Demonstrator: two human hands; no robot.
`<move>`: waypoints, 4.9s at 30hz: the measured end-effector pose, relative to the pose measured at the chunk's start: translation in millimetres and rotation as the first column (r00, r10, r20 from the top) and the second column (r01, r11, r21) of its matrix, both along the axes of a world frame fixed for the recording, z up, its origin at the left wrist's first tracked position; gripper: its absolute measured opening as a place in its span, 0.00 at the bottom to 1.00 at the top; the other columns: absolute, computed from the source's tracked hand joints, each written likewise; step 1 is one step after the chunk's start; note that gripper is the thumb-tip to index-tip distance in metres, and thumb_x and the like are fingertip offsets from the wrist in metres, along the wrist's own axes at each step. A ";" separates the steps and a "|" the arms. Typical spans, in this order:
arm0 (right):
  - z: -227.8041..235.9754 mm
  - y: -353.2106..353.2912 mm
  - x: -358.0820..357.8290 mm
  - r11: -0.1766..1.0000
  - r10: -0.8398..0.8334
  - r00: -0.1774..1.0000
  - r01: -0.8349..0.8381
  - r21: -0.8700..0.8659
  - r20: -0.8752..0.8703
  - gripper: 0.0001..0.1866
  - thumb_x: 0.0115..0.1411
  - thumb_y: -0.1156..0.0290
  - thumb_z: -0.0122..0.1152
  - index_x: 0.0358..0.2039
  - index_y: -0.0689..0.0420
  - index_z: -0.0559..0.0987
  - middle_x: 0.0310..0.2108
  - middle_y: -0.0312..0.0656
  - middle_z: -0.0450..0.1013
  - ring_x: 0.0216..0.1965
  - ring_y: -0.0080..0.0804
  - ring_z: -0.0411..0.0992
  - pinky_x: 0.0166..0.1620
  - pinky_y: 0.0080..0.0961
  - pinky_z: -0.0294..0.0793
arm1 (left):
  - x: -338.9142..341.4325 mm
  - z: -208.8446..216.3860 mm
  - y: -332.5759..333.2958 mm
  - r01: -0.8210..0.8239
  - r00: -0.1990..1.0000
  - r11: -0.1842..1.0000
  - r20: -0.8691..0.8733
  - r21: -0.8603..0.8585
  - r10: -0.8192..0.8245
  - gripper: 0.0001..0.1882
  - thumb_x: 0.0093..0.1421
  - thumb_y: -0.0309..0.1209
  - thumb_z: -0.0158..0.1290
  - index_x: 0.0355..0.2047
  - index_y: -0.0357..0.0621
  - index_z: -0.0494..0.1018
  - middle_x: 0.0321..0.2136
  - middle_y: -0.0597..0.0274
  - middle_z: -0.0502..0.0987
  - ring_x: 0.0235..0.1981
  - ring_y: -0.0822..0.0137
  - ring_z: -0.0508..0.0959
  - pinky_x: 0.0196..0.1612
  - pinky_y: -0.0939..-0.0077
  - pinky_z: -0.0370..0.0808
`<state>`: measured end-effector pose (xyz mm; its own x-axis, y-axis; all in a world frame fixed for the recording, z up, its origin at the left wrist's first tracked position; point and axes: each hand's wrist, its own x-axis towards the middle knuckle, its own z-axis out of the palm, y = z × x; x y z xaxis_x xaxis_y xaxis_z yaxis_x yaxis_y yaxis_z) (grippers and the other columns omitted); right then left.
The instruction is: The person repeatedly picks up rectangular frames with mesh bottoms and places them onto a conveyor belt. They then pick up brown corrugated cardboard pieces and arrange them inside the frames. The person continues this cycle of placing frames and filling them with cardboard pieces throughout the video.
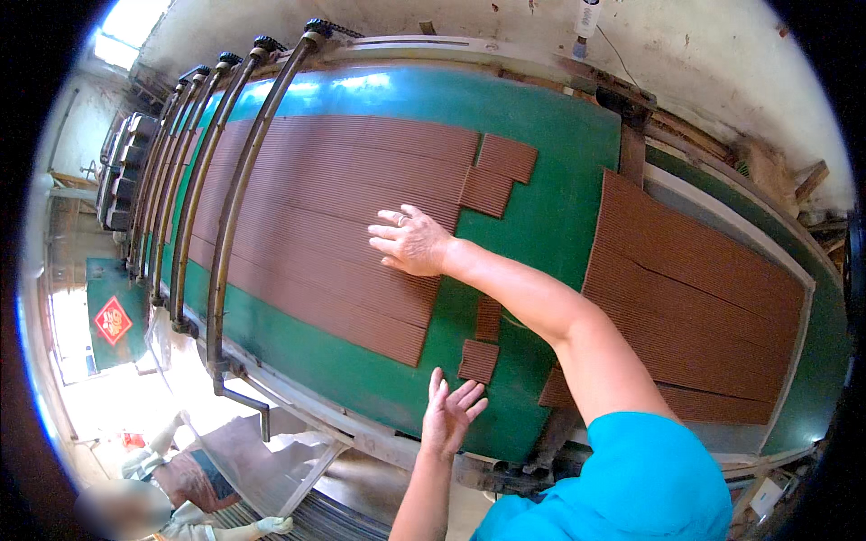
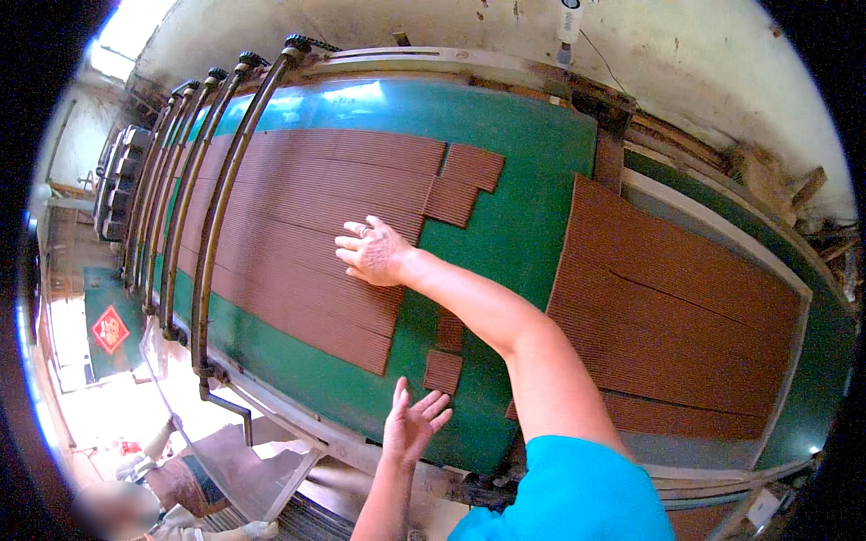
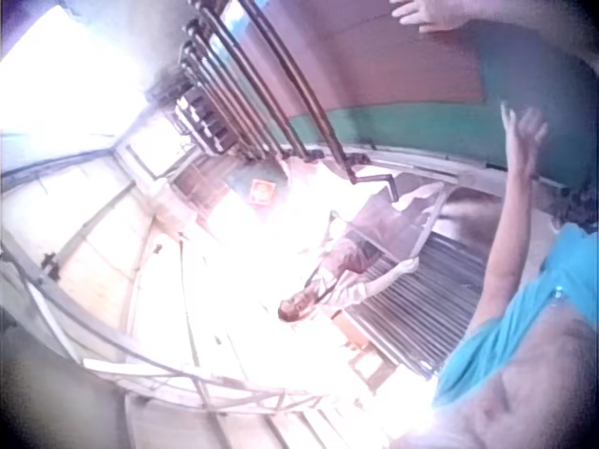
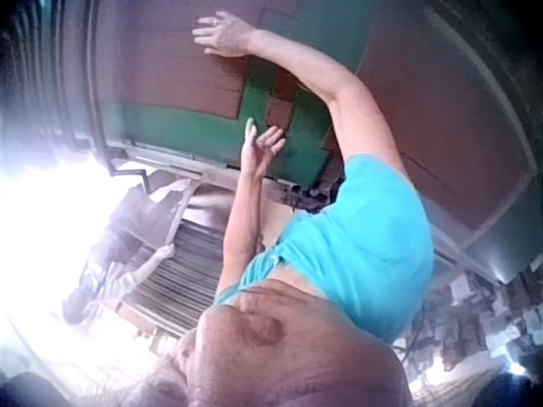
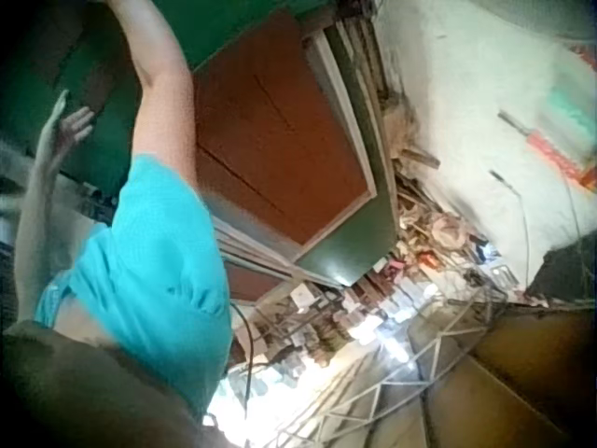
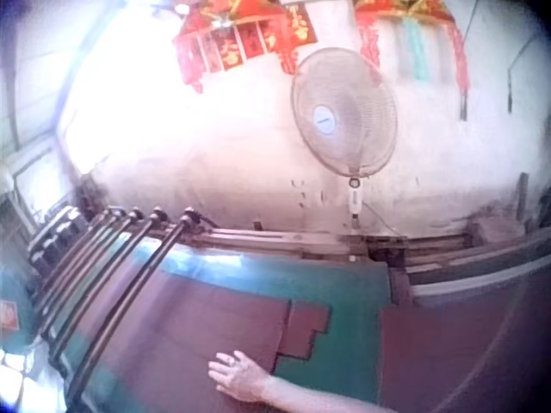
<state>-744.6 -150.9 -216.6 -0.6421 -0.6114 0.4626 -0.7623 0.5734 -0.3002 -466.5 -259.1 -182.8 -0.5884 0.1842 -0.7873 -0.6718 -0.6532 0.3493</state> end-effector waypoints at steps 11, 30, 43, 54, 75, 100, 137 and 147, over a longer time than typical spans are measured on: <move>17.1 167.4 81.3 0.994 -0.109 0.991 0.109 -0.006 -0.076 0.10 0.47 0.63 0.61 0.26 0.53 0.74 0.27 0.35 0.69 0.34 0.31 0.68 0.37 0.30 0.66 | 17.0 -3.9 33.1 0.121 0.993 0.991 0.021 -0.049 -0.120 0.37 0.62 0.41 0.43 0.63 0.68 0.31 0.57 0.35 0.53 0.56 0.43 0.60 0.54 0.46 0.62; 5.5 235.6 76.6 0.950 -0.308 0.945 0.313 0.023 -0.111 0.17 0.51 0.56 0.58 0.34 0.56 0.75 0.41 0.44 0.71 0.49 0.37 0.66 0.52 0.41 0.62 | 37.7 -1.0 91.8 0.247 0.969 0.968 -0.002 0.055 -0.247 0.42 0.60 0.39 0.46 0.63 0.66 0.28 0.56 0.36 0.54 0.58 0.44 0.59 0.55 0.46 0.60; -9.3 158.2 298.9 0.945 -0.307 0.910 0.256 0.205 0.279 0.10 0.47 0.61 0.52 0.15 0.52 0.69 0.19 0.42 0.65 0.25 0.39 0.64 0.27 0.39 0.62 | 50.1 -19.7 131.3 0.110 0.991 0.929 0.032 0.354 -0.130 0.26 0.62 0.51 0.40 0.57 0.58 0.55 0.53 0.55 0.64 0.53 0.58 0.66 0.54 0.56 0.63; 28.3 161.6 206.2 0.598 -0.611 0.569 0.787 -0.150 0.551 0.16 0.54 0.55 0.57 0.32 0.56 0.71 0.35 0.45 0.70 0.36 0.45 0.71 0.37 0.39 0.71 | 206.9 90.9 -77.8 -0.054 0.995 0.998 0.077 -0.021 0.056 0.17 0.59 0.36 0.49 0.48 0.49 0.66 0.40 0.56 0.73 0.43 0.58 0.72 0.47 0.64 0.68; 118.8 -122.3 478.0 0.844 0.517 0.671 -0.294 -0.449 0.532 0.10 0.42 0.80 0.53 0.29 0.61 0.75 0.39 0.51 0.71 0.44 0.49 0.68 0.43 0.39 0.68 | 356.5 -22.3 -164.8 0.402 0.914 0.849 0.093 -0.344 -0.395 0.29 0.61 0.39 0.46 0.58 0.41 0.52 0.50 0.48 0.66 0.46 0.53 0.71 0.41 0.62 0.72; -73.7 366.9 702.4 -0.528 0.787 0.355 0.810 0.254 0.505 0.22 0.58 0.49 0.52 0.41 0.56 0.71 0.37 0.45 0.72 0.37 0.37 0.72 0.36 0.38 0.76 | -7.0 25.8 545.3 -0.064 -0.402 0.086 -0.053 -0.994 -0.914 0.28 0.57 0.30 0.49 0.57 0.35 0.56 0.53 0.44 0.63 0.54 0.53 0.65 0.57 0.64 0.60; 141.7 309.8 1072.2 -0.994 0.061 -0.455 0.055 0.096 0.888 0.25 0.54 0.52 0.56 0.23 0.67 0.78 0.14 0.42 0.71 0.15 0.30 0.70 0.20 0.29 0.69 | 212.0 160.3 457.9 0.544 -0.366 -0.189 -0.029 -0.817 -0.930 0.23 0.62 0.46 0.42 0.43 0.36 0.68 0.36 0.54 0.73 0.37 0.62 0.73 0.39 0.67 0.71; 174.2 172.4 1157.4 -0.996 0.017 -0.472 0.066 0.055 0.881 0.26 0.54 0.50 0.56 0.26 0.68 0.79 0.15 0.44 0.72 0.17 0.31 0.72 0.24 0.30 0.71 | 328.7 213.1 306.8 0.461 -0.508 0.001 -0.265 -0.887 -0.820 0.25 0.62 0.43 0.43 0.52 0.37 0.63 0.45 0.53 0.69 0.46 0.60 0.70 0.47 0.66 0.70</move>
<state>412.9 21.5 -42.4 0.6697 0.6368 -0.3822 0.1336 -0.6095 -0.7814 -137.9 47.7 30.3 -0.1893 0.9334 -0.3047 0.2944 0.3500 0.8893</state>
